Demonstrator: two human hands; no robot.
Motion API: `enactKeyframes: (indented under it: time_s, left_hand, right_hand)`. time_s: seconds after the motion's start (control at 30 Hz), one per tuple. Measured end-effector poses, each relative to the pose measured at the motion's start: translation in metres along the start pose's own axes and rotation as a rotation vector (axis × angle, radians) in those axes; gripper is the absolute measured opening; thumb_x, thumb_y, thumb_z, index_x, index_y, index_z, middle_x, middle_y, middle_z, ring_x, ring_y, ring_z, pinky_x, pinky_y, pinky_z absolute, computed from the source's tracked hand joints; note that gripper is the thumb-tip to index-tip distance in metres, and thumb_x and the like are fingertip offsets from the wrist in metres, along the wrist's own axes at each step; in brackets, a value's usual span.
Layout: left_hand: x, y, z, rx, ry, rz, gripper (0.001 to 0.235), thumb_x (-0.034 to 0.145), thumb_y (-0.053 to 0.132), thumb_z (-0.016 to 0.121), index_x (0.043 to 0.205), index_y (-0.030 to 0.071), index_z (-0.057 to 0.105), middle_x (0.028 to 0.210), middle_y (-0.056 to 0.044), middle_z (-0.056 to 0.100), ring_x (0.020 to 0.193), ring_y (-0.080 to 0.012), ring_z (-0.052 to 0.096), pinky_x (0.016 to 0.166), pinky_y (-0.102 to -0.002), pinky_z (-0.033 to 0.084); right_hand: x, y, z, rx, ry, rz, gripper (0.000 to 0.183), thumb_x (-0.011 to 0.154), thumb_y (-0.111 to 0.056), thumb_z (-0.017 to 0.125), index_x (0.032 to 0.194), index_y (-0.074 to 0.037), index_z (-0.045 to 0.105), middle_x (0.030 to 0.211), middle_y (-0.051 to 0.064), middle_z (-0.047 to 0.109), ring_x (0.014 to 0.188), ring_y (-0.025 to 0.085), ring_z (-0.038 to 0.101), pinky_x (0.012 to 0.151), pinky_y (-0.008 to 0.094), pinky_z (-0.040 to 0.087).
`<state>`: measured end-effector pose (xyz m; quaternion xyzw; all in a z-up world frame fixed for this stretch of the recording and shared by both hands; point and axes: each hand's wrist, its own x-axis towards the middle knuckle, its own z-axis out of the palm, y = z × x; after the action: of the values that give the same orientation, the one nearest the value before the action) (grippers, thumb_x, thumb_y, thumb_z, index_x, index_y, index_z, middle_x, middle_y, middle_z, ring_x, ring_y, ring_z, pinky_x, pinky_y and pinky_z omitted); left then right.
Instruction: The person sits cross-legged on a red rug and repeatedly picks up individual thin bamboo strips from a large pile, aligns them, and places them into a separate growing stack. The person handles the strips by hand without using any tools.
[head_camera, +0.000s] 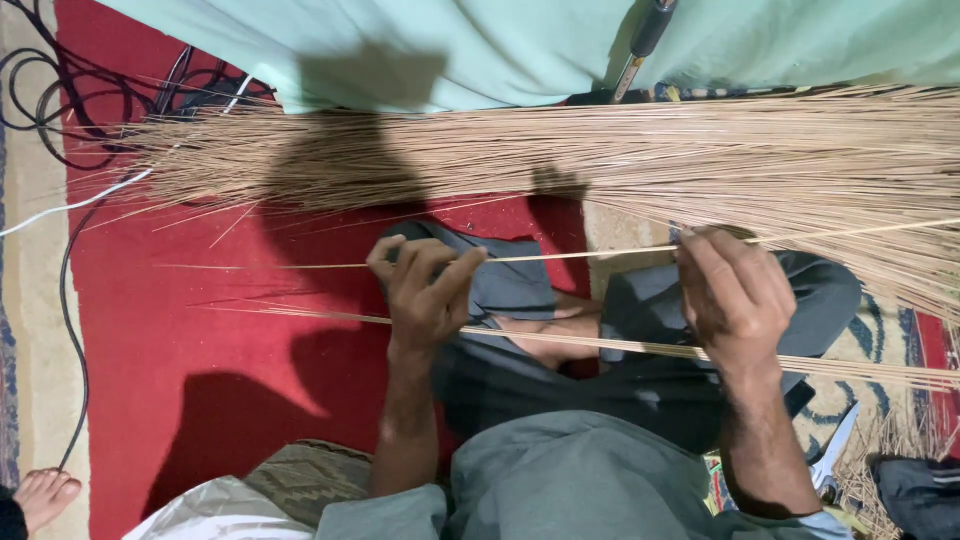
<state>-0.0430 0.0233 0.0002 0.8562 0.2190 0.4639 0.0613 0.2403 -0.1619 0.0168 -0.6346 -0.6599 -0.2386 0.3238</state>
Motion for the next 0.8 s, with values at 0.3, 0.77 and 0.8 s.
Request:
enactKeyframes:
  time_s: [0.3,0.77,0.8]
  left_hand:
    - [0.003,0.025,0.038,0.040,0.036,0.073,0.029,0.101,0.034,0.065,0.124,0.019,0.074,0.101,-0.004,0.069,0.101,-0.0240,0.068,0.107,-0.055,0.036]
    - [0.014,0.016,0.009,-0.074,0.060,0.043,0.013,0.100,0.016,0.068,0.105,0.017,0.080,0.082,-0.003,0.057,0.080,-0.0228,0.062,0.095,-0.048,0.044]
    - [0.009,0.014,0.013,-0.032,0.061,0.057,0.014,0.100,0.020,0.069,0.108,0.018,0.080,0.085,-0.003,0.059,0.084,-0.0221,0.064,0.103,-0.054,0.037]
  right_hand:
    - [0.014,-0.032,0.017,0.031,0.121,0.045,0.010,0.101,0.002,0.076,0.095,-0.004,0.083,0.094,0.015,0.075,0.071,0.034,0.066,0.067,0.045,0.054]
    - [-0.012,-0.009,0.004,0.051,0.107,0.084,0.008,0.100,0.007,0.078,0.101,0.002,0.084,0.099,0.019,0.076,0.069,0.035,0.065,0.068,0.046,0.055]
    - [-0.009,-0.014,0.003,0.046,0.111,0.077,0.008,0.100,0.006,0.078,0.100,0.002,0.084,0.097,0.020,0.076,0.067,0.034,0.063,0.066,0.045,0.055]
